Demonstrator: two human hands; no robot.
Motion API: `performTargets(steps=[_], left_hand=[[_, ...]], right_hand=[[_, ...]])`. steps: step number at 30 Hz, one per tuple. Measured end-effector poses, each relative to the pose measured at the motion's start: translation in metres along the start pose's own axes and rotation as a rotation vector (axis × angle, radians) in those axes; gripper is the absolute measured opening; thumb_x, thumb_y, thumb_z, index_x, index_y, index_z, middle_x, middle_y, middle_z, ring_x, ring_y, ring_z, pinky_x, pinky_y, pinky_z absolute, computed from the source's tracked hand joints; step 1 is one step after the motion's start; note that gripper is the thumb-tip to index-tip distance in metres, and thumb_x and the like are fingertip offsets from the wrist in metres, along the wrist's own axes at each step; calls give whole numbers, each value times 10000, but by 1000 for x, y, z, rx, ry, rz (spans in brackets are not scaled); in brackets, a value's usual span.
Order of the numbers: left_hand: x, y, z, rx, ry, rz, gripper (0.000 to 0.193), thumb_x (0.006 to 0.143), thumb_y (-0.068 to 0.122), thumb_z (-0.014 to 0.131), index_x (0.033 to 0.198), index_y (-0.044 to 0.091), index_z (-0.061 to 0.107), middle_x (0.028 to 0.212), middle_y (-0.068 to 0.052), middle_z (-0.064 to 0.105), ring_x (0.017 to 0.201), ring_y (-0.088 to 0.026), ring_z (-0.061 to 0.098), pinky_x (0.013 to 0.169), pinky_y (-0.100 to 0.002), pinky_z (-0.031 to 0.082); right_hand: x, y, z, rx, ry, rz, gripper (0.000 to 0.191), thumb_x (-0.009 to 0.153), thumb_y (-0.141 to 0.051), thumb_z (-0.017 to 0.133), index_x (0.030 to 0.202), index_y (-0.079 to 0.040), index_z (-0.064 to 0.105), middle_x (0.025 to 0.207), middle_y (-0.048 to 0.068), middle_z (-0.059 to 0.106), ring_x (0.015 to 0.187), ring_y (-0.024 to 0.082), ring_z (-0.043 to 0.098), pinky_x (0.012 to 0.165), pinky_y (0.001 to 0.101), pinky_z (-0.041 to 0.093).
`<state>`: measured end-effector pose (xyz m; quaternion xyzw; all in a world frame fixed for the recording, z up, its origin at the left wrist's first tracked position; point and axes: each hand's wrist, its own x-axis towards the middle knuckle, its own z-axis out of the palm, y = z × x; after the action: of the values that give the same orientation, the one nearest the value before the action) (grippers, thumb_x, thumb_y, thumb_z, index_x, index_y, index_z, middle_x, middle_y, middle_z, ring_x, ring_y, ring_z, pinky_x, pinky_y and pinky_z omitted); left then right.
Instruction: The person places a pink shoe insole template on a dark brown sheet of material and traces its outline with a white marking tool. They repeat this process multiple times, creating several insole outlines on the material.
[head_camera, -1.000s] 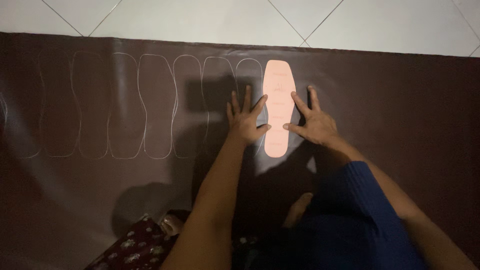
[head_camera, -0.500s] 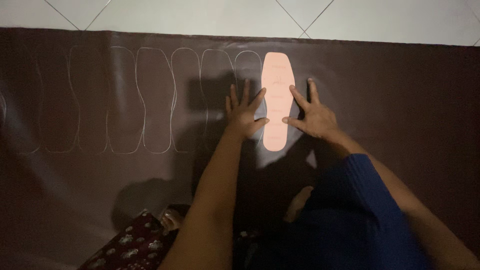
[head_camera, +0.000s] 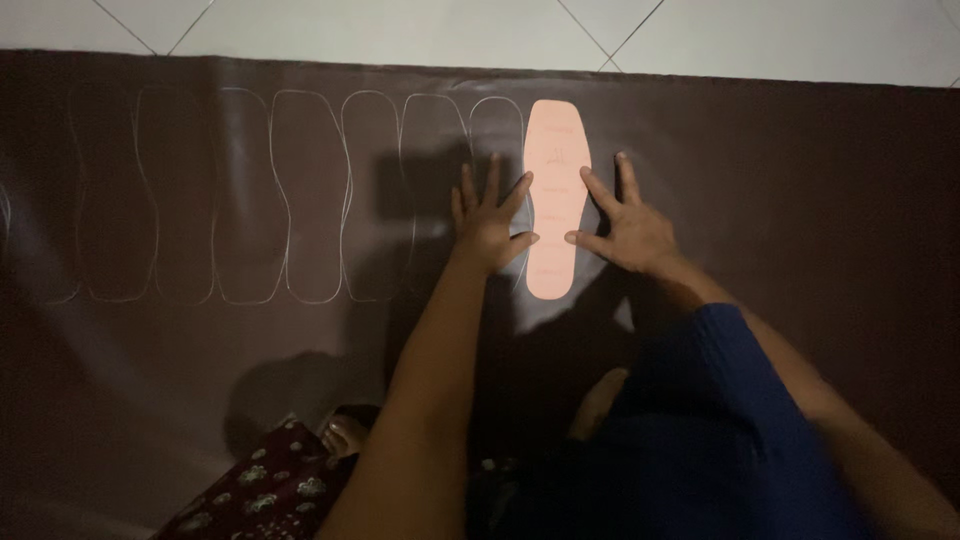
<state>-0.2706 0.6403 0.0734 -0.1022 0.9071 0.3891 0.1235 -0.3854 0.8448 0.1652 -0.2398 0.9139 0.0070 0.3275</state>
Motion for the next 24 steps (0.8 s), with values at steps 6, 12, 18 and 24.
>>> performTargets(steps=[6,12,18,24], left_hand=[[-1,6,-4,-8,20,6,1036,714,491,867,1573,451,290,1729,-84,-45,1550,-492,-129,1210,-730,0],[1,9,-9,28,-64,-44,1041,719,520,853,1573,447,263,1717,-95,-87,1536,-496,-152,1200,-730,-19],[1,4,-1,48,-40,-12,1020,765,536,827,1594,448,238,1720,-86,-101,1538,-517,-156,1191,-751,4],[8,-4,7,64,-63,10,1132,705,553,886,1597,444,199,1705,-122,-145,1497,-549,-199,1149,-793,2]], right_hand=[[1,-5,-5,-25,-68,81,1091,726,-814,637,1617,-457,117,1719,153,-86,1312,469,542,840,494,623],[1,-3,-4,-10,-55,68,1105,724,-834,616,1634,-449,121,1722,183,-73,1207,459,634,875,507,597],[5,2,3,-3,-71,101,1102,701,-836,595,1613,-452,112,1723,165,-84,1253,451,606,813,476,641],[5,5,4,-48,-44,49,1106,736,-847,606,1640,-439,116,1725,174,-80,1255,463,602,846,479,603]])
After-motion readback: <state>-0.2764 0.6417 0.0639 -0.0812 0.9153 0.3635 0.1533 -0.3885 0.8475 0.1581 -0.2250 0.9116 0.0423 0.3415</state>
